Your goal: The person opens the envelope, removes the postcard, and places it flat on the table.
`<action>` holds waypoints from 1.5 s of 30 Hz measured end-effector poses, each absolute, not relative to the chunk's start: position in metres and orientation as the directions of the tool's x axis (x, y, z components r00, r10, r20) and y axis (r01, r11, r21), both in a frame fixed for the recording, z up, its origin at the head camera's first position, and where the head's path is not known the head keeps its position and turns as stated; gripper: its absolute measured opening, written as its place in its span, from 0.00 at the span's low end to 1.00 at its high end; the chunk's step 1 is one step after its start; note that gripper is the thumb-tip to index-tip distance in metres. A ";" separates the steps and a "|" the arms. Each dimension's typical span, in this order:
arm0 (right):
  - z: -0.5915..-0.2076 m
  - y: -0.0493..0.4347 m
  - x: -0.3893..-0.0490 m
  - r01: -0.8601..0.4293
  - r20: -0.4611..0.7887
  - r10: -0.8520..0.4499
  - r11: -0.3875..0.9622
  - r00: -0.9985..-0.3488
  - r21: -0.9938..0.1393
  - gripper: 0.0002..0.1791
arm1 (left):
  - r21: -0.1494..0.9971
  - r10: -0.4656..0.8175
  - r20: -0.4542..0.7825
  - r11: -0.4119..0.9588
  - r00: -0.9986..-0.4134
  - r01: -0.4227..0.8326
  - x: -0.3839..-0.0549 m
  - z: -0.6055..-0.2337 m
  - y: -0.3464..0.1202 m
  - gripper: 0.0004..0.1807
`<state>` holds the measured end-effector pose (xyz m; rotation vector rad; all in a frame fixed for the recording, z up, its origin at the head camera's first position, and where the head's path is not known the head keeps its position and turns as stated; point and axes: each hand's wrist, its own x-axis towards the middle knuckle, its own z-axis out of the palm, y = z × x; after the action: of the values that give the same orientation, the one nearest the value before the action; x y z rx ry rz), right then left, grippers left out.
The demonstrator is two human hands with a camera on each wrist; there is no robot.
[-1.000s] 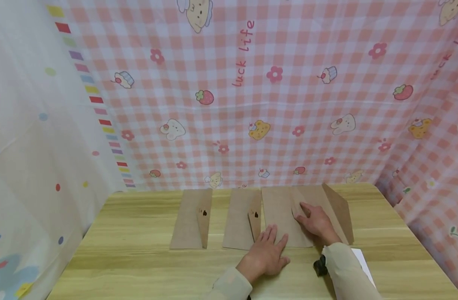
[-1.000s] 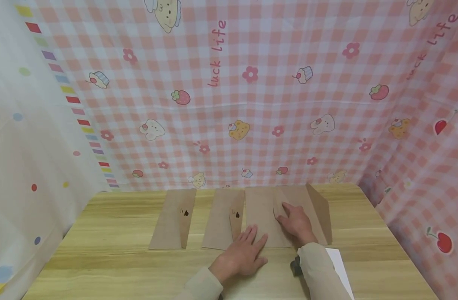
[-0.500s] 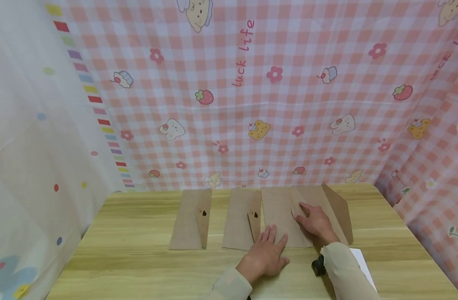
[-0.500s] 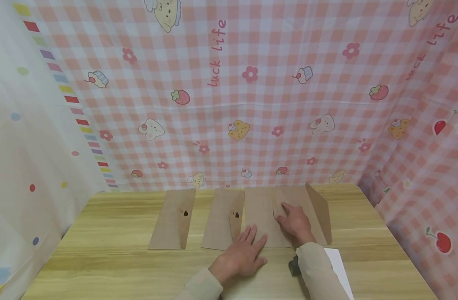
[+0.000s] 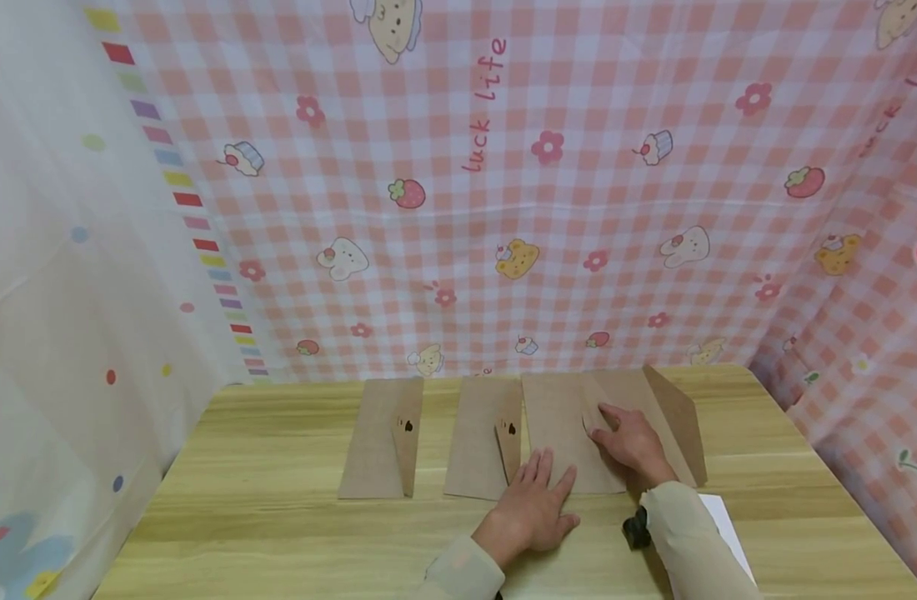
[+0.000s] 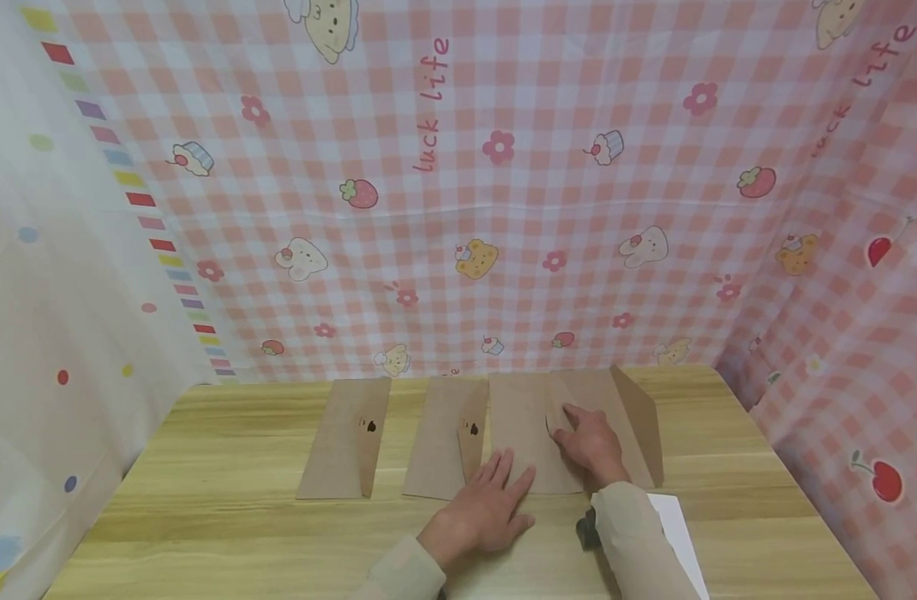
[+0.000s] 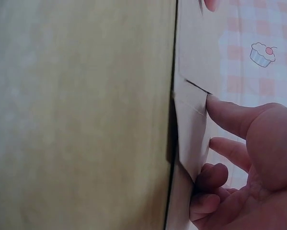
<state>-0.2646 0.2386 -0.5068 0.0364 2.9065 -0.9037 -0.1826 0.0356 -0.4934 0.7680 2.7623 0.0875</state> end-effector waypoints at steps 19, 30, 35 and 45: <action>-0.501 0.240 -0.261 0.040 -0.120 -0.047 0.774 -0.992 -0.632 0.33 | 0.136 0.497 -0.257 0.868 -0.829 0.478 -0.183 -0.494 0.037 0.35; -0.505 0.241 -0.266 0.004 -0.076 -0.051 0.802 -0.996 -0.597 0.34 | 0.151 0.497 -0.257 0.868 -0.829 0.473 -0.183 -0.493 0.036 0.35; -0.508 0.240 -0.267 0.024 -0.073 -0.025 0.802 -0.997 -0.597 0.34 | 0.145 0.494 -0.260 0.869 -0.829 0.472 -0.183 -0.493 0.036 0.35; -0.506 0.242 -0.263 0.017 -0.086 -0.046 0.788 -0.995 -0.615 0.34 | 0.138 0.495 -0.269 0.869 -0.826 0.476 -0.182 -0.492 0.037 0.35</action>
<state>-0.2634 0.2417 -0.5062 -0.0237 2.8791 -0.9920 -0.1820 0.0366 -0.4922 0.7308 2.7448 0.0933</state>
